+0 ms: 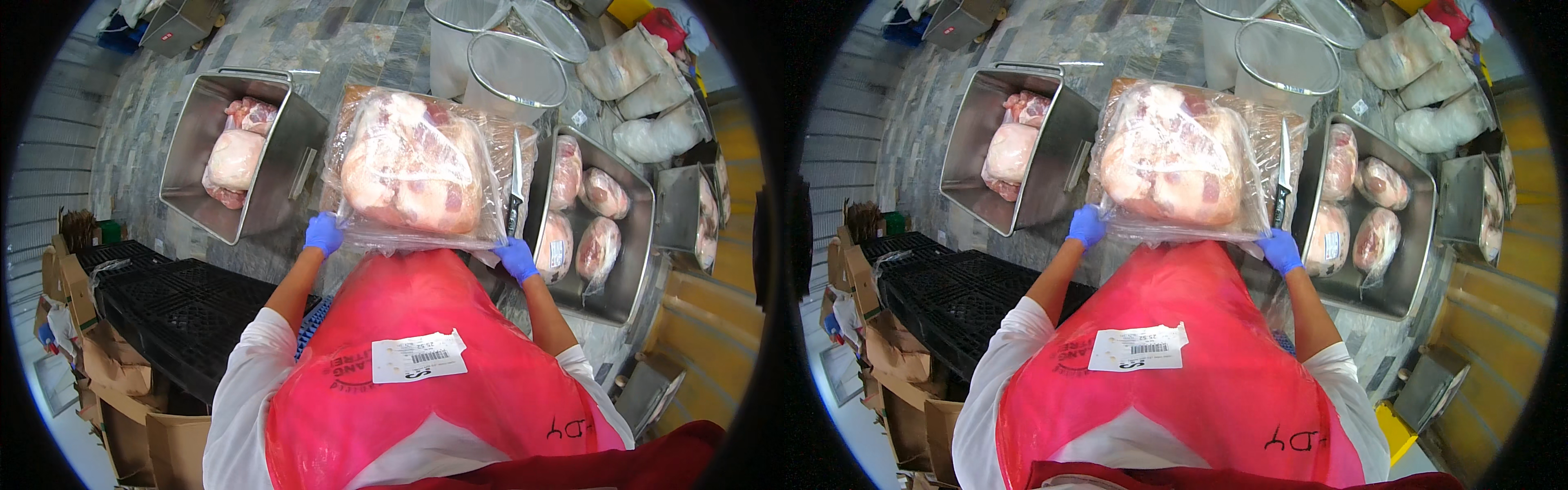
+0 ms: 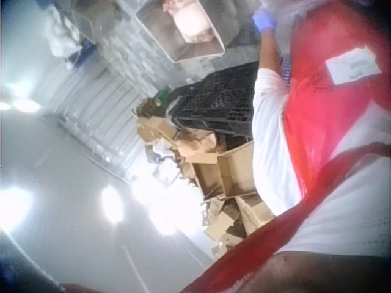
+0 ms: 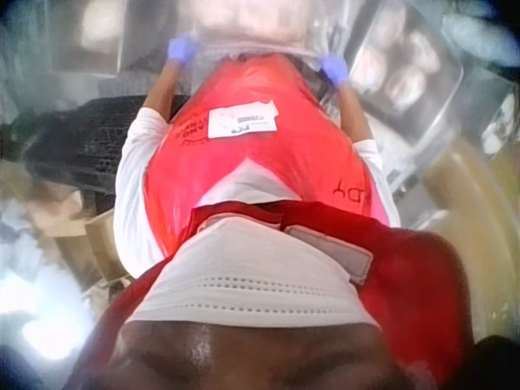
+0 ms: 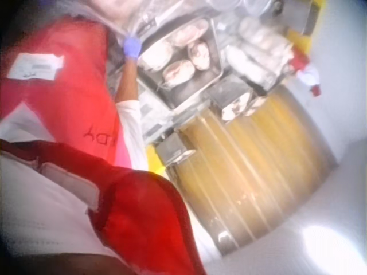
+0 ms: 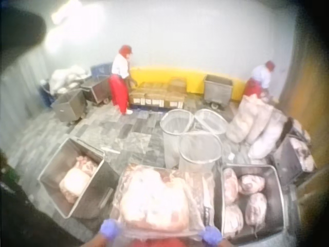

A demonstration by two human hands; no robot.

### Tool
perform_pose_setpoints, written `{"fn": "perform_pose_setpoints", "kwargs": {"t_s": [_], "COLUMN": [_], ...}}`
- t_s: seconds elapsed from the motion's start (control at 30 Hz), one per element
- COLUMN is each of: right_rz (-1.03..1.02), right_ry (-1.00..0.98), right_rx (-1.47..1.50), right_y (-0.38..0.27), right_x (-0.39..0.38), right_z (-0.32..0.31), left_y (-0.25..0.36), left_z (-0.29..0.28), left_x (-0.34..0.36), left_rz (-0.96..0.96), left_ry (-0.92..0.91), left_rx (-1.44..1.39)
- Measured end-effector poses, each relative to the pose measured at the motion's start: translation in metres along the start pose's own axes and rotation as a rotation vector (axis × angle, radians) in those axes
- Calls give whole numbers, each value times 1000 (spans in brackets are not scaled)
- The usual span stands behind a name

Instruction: The person removes a large piece of raw meat from a plastic bag, places it on a cutting board, and uses a knife to cut it into smaller portions. The cut pieces are placed into a metal tray. The person repeats this process with another piece of meat.

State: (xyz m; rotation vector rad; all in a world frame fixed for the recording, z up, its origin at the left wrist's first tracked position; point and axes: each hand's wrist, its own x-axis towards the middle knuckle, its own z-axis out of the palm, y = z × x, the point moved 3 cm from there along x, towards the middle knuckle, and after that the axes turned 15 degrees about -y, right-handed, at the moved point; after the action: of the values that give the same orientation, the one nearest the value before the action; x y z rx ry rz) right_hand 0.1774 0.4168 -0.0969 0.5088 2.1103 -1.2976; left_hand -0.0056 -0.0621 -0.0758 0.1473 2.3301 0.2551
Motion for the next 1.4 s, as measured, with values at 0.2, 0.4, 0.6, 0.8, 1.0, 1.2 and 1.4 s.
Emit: {"fn": "perform_pose_setpoints", "kwargs": {"t_s": [0.2, 0.4, 0.6, 0.8, 1.0, 1.2, 1.4], "right_rz": [-306, -112, -24, 131, 63, -325, -393], "right_ry": [105, 200, 49, -9, -115, -80, -137], "right_rx": [1208, 1401, 1554, 901, 678, 665, 226], "right_y": [-46, -72, -50, -90, -104, -213, -185], "right_x": [-1, 26, 77, 47, 12, -55, -40], "right_z": [13, 27, 40, 59, 47, -16, -4], "left_y": [0, 56, 65, 73, 78, 143, 165], "left_z": [7, 6, 36, 25, -63, -169, -194], "left_x": [-1, -22, 5, 2, -78, -98, -97], "left_rz": [343, 438, 320, 391, 342, 609, 655], "left_ry": [-440, -601, -497, -290, -268, -128, -39], "left_rx": [-1732, -1559, -1388, -1020, -1098, -1310, -980]}}
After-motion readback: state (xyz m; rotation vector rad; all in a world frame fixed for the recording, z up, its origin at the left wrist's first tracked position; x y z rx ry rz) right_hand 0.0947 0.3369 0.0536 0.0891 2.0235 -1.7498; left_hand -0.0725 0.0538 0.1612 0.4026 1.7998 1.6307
